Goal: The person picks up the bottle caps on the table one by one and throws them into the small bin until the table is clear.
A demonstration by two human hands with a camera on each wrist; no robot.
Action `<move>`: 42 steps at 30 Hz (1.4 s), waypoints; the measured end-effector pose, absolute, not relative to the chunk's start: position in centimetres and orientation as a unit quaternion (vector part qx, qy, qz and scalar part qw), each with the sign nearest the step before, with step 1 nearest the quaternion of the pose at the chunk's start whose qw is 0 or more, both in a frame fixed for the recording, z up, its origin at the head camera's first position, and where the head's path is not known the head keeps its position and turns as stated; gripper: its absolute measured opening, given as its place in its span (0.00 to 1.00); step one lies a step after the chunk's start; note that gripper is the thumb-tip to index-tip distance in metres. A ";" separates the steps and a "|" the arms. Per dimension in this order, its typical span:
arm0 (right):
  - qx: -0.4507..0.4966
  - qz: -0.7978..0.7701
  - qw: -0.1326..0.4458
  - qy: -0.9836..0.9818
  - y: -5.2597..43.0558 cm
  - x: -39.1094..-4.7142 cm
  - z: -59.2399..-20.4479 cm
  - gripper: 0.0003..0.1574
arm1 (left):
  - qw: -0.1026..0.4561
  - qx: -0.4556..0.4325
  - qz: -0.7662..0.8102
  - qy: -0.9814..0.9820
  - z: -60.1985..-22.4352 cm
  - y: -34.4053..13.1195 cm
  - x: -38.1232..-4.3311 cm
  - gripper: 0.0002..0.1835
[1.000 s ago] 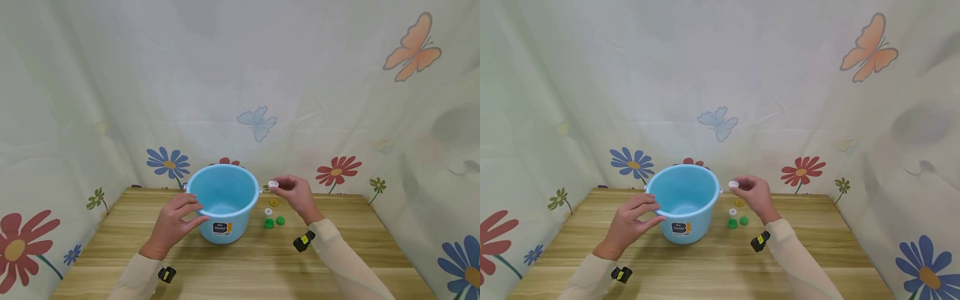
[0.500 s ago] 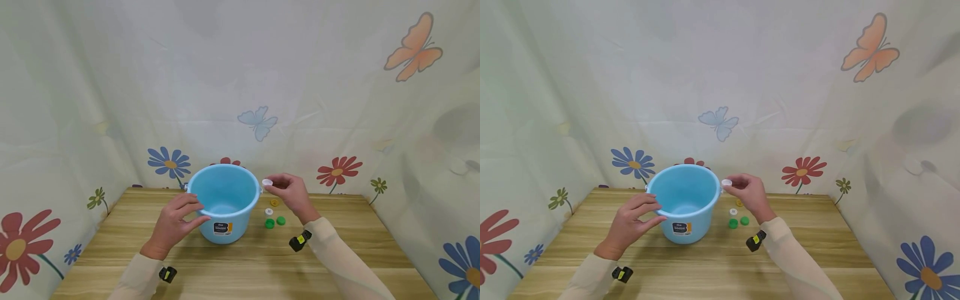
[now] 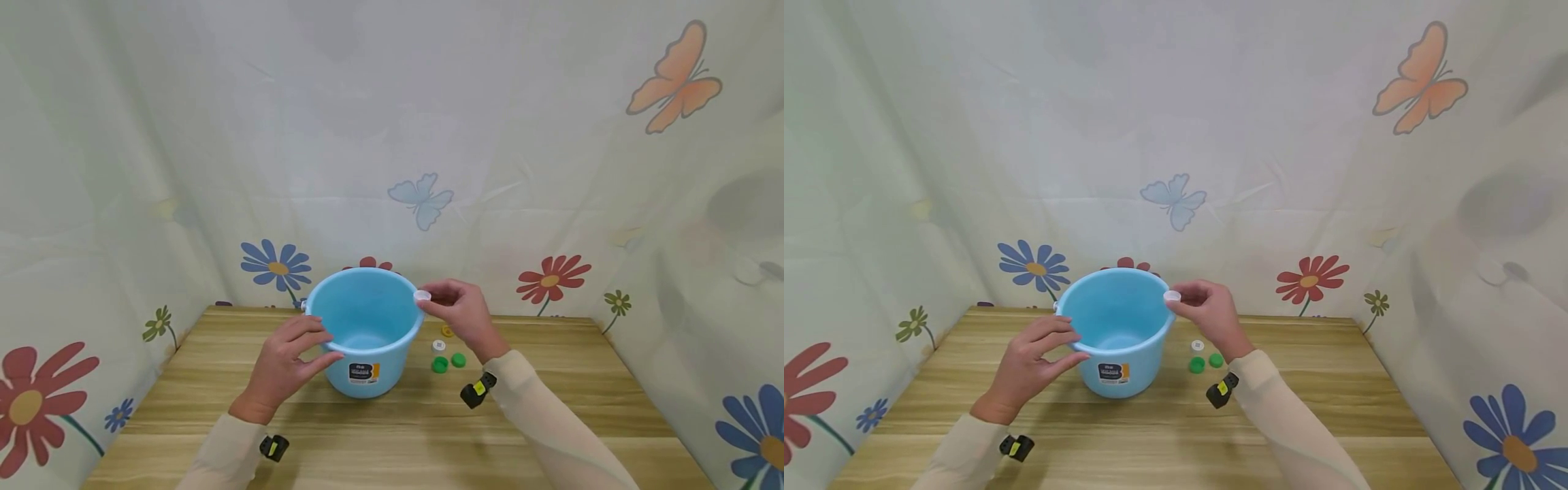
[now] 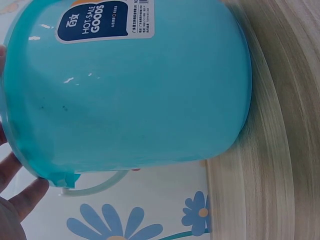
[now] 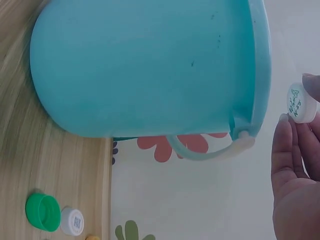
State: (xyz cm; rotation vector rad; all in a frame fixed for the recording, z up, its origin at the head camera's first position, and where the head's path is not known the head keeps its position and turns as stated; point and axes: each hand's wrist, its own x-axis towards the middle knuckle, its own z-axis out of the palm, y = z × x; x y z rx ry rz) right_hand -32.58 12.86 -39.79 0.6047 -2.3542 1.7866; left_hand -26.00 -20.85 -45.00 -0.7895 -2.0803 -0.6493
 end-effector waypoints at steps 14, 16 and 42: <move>0.217 0.616 0.054 -0.755 10.6 -32.6 -39.4 0.21 | 0.400 -0.308 -0.253 -0.825 -45.1 -20.8 -26.0 0.23; 0.214 0.617 0.053 -0.755 10.4 -32.5 -39.4 0.20 | 0.401 -0.309 -0.254 -0.824 -45.1 -20.8 -25.9 0.22; 0.210 0.619 0.049 -0.755 9.1 -32.5 -39.6 0.19 | 0.401 -0.307 -0.255 -0.824 -45.1 -20.8 -25.9 0.23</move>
